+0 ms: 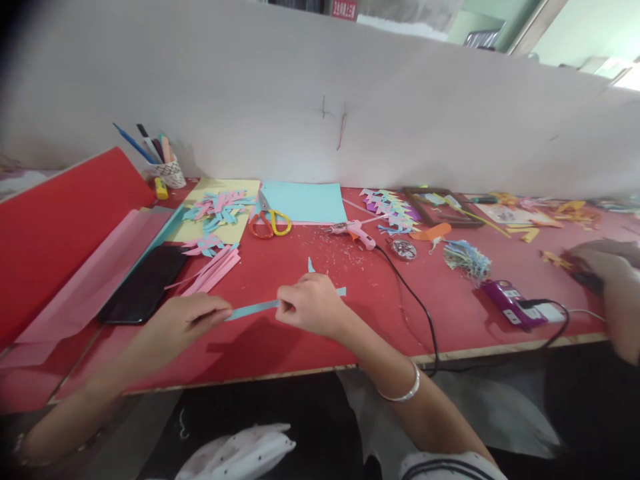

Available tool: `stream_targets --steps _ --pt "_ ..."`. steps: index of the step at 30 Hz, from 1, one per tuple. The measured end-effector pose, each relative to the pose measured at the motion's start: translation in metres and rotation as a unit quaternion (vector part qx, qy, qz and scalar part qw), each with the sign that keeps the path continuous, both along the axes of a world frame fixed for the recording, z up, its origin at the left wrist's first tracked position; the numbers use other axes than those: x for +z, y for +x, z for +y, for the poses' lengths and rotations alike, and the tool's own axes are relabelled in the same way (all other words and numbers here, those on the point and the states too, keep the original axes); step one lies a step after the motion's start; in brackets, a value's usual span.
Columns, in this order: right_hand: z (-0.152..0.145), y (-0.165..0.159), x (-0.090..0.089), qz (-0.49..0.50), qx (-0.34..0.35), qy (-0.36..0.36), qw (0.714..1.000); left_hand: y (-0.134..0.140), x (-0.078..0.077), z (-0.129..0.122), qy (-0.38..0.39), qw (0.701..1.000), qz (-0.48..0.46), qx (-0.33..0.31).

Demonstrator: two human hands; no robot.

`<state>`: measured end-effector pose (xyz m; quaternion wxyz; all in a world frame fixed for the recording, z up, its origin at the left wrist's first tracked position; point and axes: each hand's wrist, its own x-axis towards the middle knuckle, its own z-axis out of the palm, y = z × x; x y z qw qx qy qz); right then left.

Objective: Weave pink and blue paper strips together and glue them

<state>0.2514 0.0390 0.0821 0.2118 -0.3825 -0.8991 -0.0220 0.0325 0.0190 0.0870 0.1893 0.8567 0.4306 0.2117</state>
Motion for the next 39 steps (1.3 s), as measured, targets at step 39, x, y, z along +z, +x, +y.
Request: stream_targets --steps 39 --pt "0.066 0.026 -0.036 -0.048 -0.184 -0.182 0.965 -0.031 -0.08 -0.01 0.115 0.993 -0.019 -0.025"
